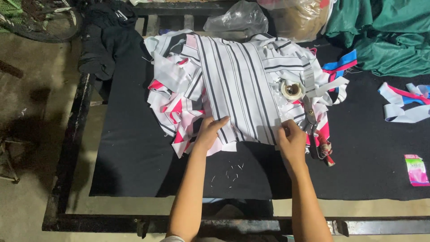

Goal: A person uses large tailor scissors to cut strips from a stack of striped fabric on a workbench.

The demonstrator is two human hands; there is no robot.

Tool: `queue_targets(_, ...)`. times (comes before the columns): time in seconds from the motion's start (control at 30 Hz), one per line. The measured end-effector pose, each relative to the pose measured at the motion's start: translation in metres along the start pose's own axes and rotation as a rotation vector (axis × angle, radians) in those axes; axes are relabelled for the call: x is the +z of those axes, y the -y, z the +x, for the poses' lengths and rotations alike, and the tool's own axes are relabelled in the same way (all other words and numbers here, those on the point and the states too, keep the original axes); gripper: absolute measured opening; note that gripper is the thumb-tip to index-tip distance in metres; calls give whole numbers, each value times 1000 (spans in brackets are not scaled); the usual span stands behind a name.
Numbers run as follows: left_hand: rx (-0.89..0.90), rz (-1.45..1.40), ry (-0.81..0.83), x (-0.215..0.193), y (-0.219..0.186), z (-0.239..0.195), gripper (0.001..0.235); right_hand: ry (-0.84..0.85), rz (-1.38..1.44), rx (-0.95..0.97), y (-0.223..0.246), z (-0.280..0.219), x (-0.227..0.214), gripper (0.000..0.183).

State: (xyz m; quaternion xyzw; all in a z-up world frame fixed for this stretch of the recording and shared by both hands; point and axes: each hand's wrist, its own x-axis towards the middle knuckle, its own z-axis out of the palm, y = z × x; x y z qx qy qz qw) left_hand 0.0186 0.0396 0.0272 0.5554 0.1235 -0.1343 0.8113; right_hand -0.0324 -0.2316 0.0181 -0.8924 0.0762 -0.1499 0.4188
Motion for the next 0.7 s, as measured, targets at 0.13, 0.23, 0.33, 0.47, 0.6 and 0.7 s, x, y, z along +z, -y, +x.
queue_targets(0.13,40,55,6,-7,11,9,34,51,-22,28,-7,0,-9,19)
queue_targets(0.23,43,73,28,-12,24,14,35,194,-56,34,-12,3,-16,21)
queue_targets(0.33,71,99,74,-15,45,31,39,335,-83,161,-44,0,-7,25)
queue_targets(0.47,73,129,87,-8,41,29,43,347,-156,186,-4,-4,-24,21)
queue_targets(0.6,71,111,54,-33,79,55,44,102,-99,101,30,-1,-51,25)
queue_targets(0.7,27,99,17,-20,52,34,55,-98,-295,90,0,1,-56,33)
